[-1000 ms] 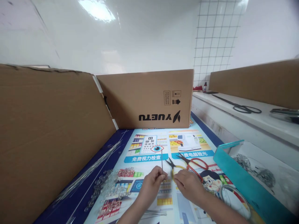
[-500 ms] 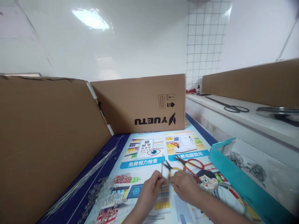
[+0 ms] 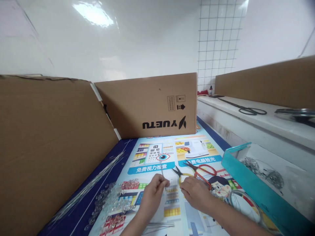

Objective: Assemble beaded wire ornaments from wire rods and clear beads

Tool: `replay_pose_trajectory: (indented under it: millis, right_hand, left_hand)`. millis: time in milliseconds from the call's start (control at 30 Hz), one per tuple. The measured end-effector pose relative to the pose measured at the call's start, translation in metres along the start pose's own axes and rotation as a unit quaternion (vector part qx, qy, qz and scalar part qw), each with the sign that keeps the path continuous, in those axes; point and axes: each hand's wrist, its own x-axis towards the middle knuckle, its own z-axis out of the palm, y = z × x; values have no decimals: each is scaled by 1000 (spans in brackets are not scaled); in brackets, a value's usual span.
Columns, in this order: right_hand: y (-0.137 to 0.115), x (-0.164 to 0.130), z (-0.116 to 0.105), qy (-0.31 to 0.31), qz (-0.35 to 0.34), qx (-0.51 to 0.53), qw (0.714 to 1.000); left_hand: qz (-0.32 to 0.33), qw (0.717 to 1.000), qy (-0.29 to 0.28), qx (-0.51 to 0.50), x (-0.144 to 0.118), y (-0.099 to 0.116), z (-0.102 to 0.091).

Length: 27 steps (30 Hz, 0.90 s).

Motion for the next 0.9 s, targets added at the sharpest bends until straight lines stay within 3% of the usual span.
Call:
replay_pose_trajectory:
  millis: [267, 567, 900]
  right_hand:
    - [0, 0, 1, -9, -2, -6, 1000]
    - [0, 2, -2, -10, -9, -13, 1000]
    - [-1, 1, -3, -16, -5, -13, 1000]
  left_hand:
    - [-8, 999, -18, 45, -2, 0, 1]
    - [-10, 999, -13, 42, -3, 7, -1]
    - [-21, 999, -25, 26, -1, -1, 0]
